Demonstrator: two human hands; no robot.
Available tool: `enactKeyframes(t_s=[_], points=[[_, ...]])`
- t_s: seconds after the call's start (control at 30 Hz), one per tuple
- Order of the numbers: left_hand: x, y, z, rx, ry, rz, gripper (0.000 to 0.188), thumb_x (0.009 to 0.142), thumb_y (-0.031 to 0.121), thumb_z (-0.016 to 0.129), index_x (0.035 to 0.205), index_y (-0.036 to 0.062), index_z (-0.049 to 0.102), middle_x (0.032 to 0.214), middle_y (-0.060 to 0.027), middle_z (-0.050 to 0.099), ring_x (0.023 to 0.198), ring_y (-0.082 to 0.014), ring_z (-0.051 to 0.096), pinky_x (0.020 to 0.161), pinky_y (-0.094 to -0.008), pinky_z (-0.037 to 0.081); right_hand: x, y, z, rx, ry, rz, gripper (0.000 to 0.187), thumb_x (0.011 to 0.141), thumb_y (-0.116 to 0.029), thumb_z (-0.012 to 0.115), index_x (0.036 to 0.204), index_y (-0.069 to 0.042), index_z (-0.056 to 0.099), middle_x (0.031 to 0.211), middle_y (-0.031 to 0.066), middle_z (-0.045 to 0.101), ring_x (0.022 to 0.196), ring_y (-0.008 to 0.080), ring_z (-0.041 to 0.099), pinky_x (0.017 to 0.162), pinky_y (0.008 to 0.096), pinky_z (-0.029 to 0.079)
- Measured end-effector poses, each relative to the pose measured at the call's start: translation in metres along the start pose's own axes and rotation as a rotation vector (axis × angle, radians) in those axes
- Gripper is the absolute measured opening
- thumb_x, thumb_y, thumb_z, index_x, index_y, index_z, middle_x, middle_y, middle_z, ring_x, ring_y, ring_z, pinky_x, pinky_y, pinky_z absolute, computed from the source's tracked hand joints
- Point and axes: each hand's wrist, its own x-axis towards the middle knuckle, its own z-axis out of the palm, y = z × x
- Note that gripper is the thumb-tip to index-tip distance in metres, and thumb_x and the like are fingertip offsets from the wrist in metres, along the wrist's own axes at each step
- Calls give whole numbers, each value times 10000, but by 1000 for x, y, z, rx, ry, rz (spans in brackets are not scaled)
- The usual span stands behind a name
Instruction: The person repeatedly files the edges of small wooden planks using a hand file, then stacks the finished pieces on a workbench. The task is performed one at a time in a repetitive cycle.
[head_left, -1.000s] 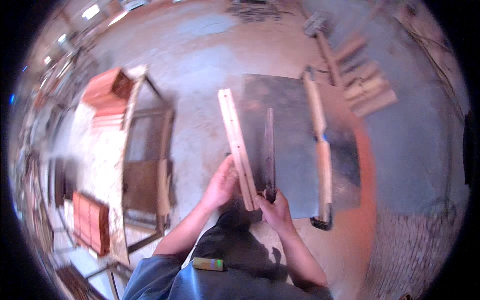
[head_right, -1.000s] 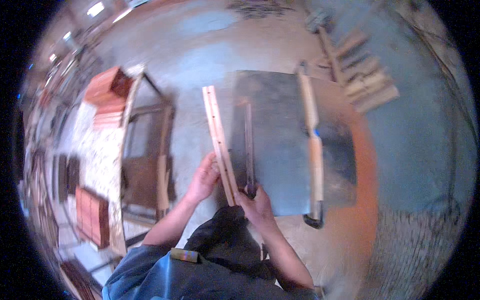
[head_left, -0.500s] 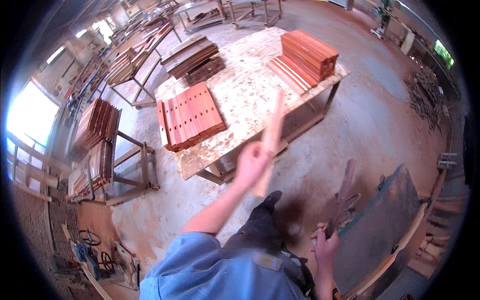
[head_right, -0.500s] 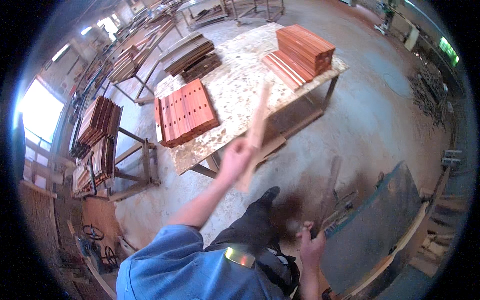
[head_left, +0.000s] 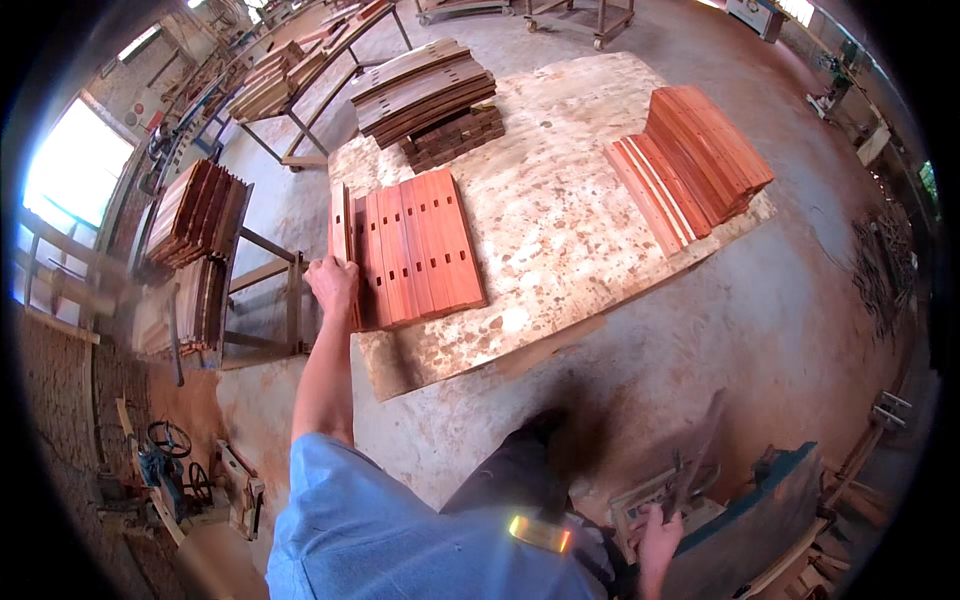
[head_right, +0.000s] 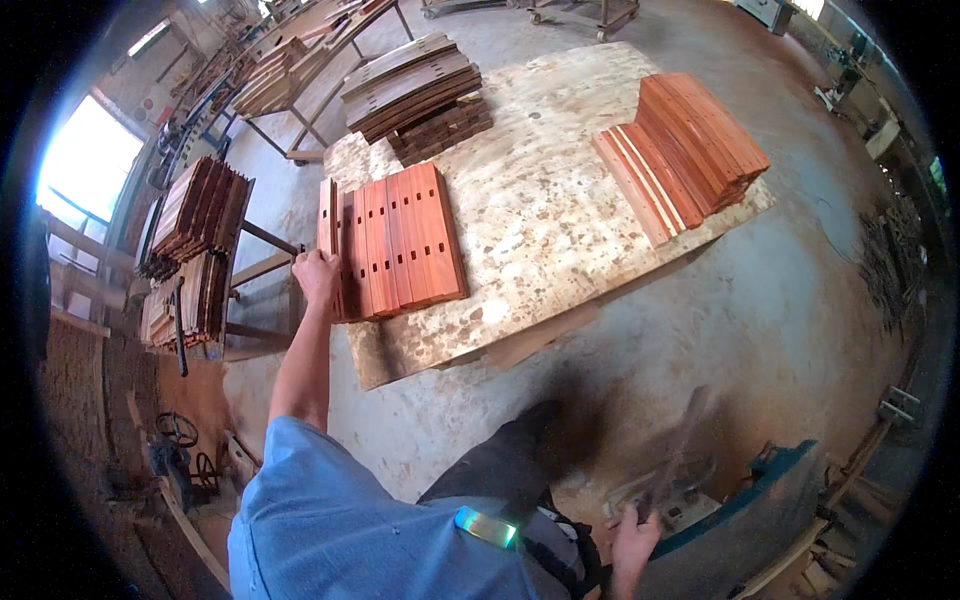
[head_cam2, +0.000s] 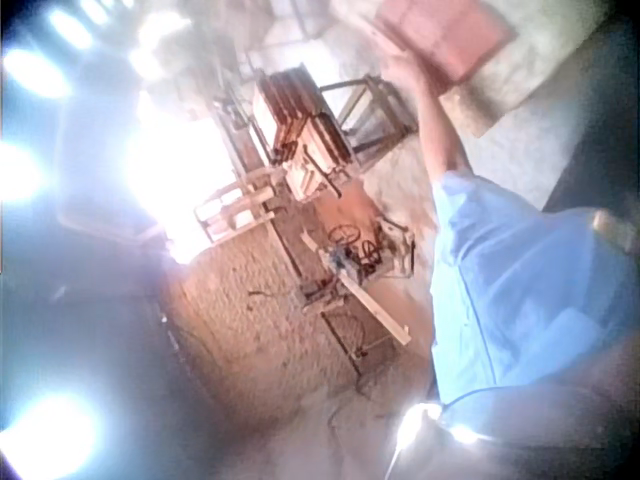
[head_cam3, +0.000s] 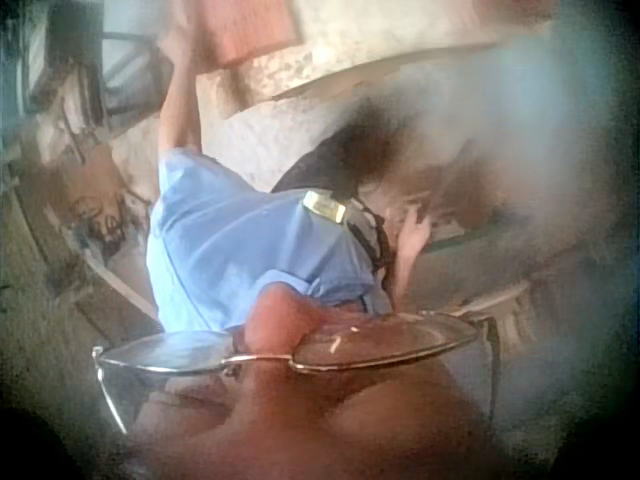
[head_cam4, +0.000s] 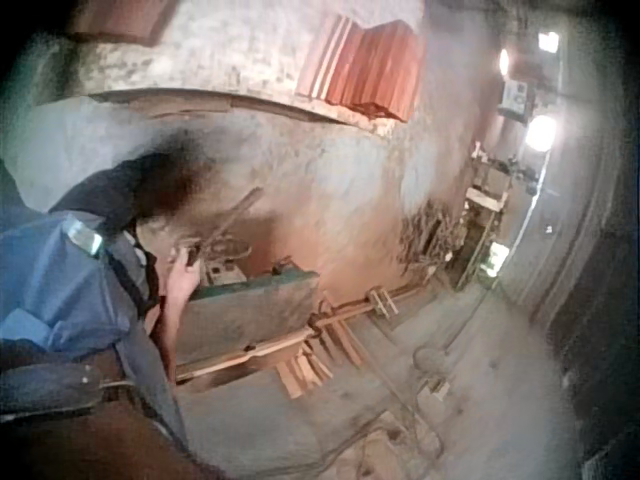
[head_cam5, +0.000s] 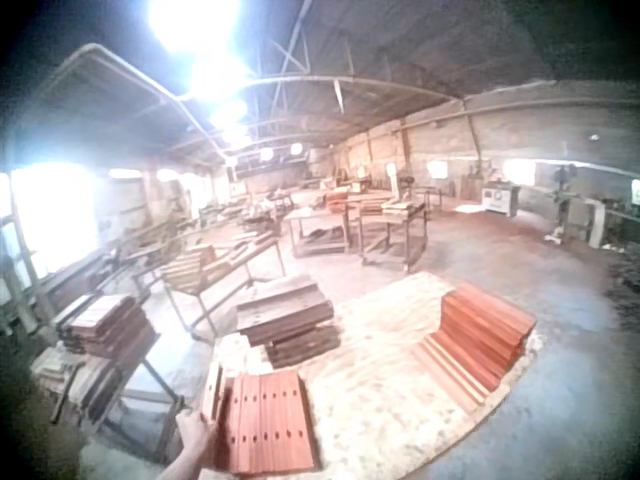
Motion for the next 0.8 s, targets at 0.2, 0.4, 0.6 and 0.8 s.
enactKeyframes(t_s=[0.2, 0.4, 0.6, 0.8], points=[[1, -6, 24, -18, -77, -107, 503, 794, 282, 684, 1199, 3, 577, 1067, -246, 635, 1053, -439, 585, 951, -516, 470, 23, -47, 21, 64, 46, -2, 159, 930, -156, 594, 976, -10, 551, 699, 77, 616, 492, 126, 566, 365, 265, 405], [11, 11, 0, -87, -466, -278, 726, 761, 424, 729, 1336, 81, 449, 1169, -238, 645, 1071, -409, 637, 918, -502, 508, 47, -47, 16, -63, 43, 53, 145, 918, -164, 610, 969, -33, 579, 739, 66, 619, 551, 134, 596, 391, 274, 410], [17, 22, 16, 52, -150, 48, 831, 843, 370, 700, 1472, -26, 329, 1334, -285, 540, 1222, -422, 531, 1010, -488, 432, 52, -52, 12, -42, 14, 89, 180, 945, -177, 607, 993, -6, 579, 776, 67, 653, 597, 120, 631, 418, 265, 471], [-18, 255, 73, -693, -420, 373, 595, 916, 280, 681, 1401, 17, 459, 1023, -144, 683, 913, -251, 656, 818, -363, 520, 56, -33, 5, -61, 51, 113, 165, 964, -147, 586, 1003, 11, 562, 821, 85, 663, 596, 132, 637, 412, 267, 473]])
